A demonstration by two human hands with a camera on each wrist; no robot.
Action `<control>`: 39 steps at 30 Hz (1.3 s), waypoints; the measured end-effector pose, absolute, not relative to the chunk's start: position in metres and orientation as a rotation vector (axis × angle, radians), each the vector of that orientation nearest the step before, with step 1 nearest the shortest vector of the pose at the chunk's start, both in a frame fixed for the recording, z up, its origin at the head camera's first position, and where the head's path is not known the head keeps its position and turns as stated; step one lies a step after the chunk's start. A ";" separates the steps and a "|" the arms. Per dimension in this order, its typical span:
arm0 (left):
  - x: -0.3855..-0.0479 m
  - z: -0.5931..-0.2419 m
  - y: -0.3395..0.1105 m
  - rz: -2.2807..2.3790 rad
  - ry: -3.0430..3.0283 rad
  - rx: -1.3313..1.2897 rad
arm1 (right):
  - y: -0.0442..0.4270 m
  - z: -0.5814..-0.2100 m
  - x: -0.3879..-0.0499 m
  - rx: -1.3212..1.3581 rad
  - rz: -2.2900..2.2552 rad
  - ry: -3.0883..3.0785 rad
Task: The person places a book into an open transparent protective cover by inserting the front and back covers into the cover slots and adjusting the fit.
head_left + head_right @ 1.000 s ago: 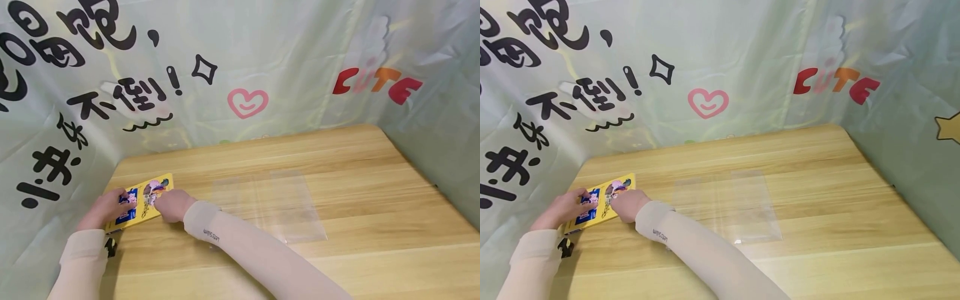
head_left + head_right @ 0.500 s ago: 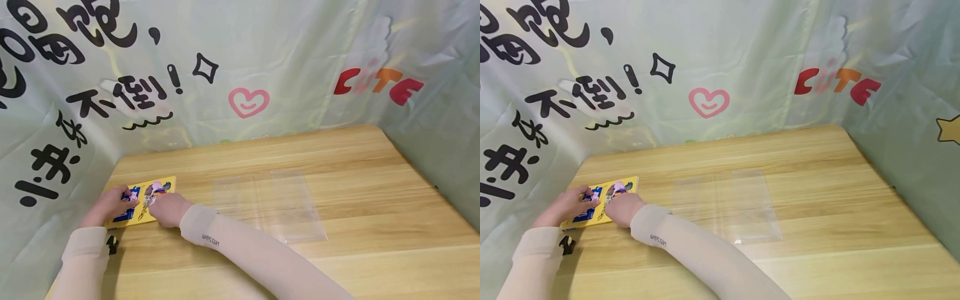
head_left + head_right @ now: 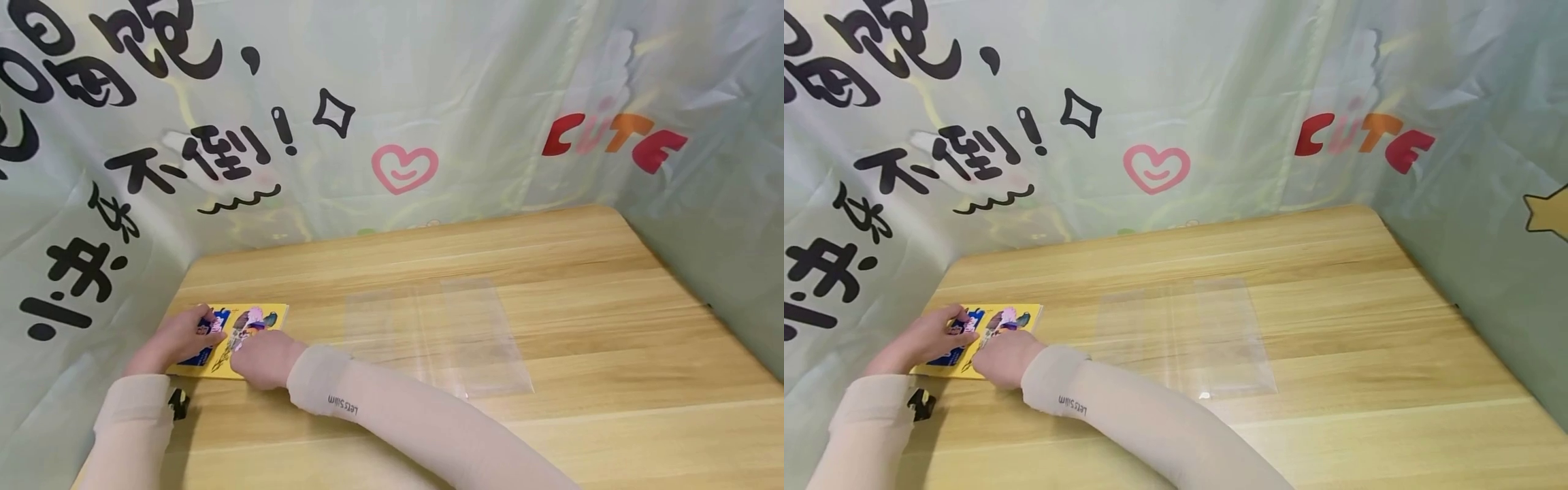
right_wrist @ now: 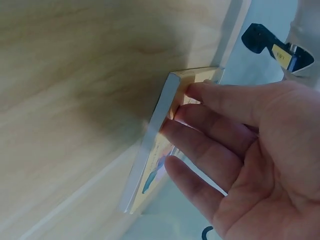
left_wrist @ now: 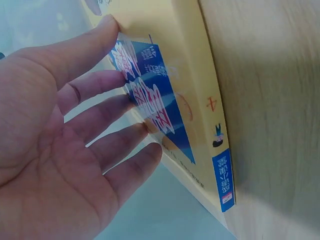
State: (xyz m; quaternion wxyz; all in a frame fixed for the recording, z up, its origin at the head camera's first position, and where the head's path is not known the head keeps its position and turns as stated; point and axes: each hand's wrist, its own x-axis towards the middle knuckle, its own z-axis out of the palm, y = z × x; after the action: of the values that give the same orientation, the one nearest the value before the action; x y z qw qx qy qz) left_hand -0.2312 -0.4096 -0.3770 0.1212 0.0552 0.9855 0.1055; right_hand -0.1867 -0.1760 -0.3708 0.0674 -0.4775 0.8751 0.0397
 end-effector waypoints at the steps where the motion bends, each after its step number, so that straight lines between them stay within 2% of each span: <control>1: -0.231 -0.377 -0.410 0.306 2.877 0.162 | -0.177 -0.371 -0.185 -1.442 0.116 2.630; 16: -0.228 -0.377 -0.410 0.544 2.797 0.180 | -0.189 -0.367 -0.181 -1.369 -0.035 2.436; 26: -0.225 -0.381 -0.406 0.566 2.809 0.258 | -0.196 -0.371 -0.170 -1.393 0.008 2.419; 34: -0.221 -0.384 -0.403 0.568 2.814 0.216 | -0.195 -0.374 -0.170 -1.389 -0.116 2.412; 39: -0.220 -0.382 -0.398 0.493 2.867 0.207 | -0.186 -0.368 -0.173 -1.291 -0.163 2.470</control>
State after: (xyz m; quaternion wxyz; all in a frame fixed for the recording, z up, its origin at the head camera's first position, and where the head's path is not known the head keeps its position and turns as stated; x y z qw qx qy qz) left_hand -0.2200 -0.3980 -0.3823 0.1124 0.0705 0.9768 0.1680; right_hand -0.1732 -0.1863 -0.3680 0.1740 -0.4554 0.8712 -0.0575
